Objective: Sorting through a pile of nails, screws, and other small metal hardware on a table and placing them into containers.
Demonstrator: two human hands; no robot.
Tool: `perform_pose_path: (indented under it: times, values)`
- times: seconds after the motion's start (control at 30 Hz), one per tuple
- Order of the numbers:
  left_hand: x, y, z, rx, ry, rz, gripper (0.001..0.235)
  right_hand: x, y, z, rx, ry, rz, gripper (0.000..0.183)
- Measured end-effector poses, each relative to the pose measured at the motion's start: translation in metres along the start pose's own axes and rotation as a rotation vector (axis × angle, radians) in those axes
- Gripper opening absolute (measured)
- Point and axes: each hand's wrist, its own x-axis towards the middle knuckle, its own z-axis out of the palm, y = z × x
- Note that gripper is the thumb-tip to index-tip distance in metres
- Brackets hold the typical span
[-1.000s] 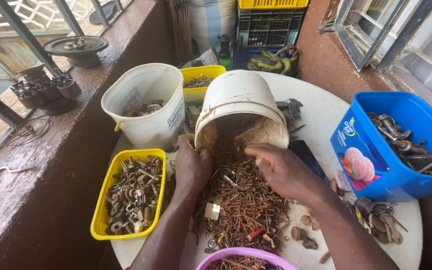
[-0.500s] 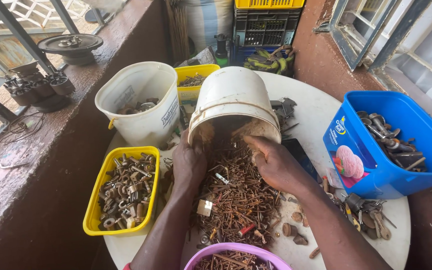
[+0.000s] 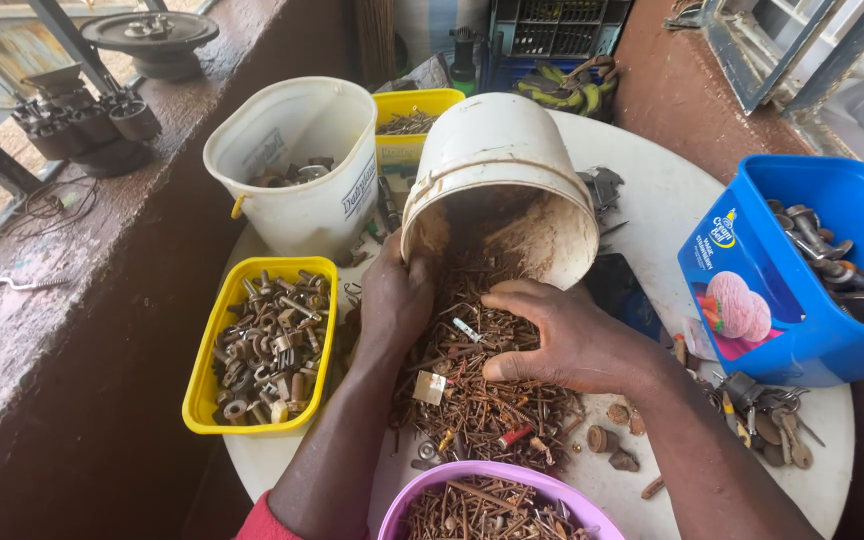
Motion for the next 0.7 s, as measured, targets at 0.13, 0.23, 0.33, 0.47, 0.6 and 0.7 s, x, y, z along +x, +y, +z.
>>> perform_pose_path:
  times: [0.13,0.23,0.33,0.47,0.6,0.7]
  values:
    - [-0.004,0.01,-0.005,0.038,-0.012,-0.02,0.05,-0.007,-0.014,-0.007,0.015,-0.002,0.132,0.051]
    - [-0.014,0.022,-0.011,0.042,-0.035,-0.003,0.053,-0.005,0.009,-0.008,-0.049,-0.001,0.041,0.032]
    - [-0.023,0.032,-0.015,0.025,-0.041,0.006,0.054,-0.003,0.015,-0.007,-0.044,0.004,0.106,0.025]
    - [-0.024,0.036,-0.017,0.041,-0.048,0.012,0.055,0.004,0.031,-0.005,-0.006,0.037,0.173,0.015]
    - [-0.026,0.039,-0.018,0.066,-0.054,0.018,0.055,0.004,0.028,-0.003,0.066,0.079,0.211,0.021]
    - [-0.023,0.036,-0.017,0.079,-0.065,0.011,0.055,0.009,0.025,0.0,0.062,0.105,0.167,0.018]
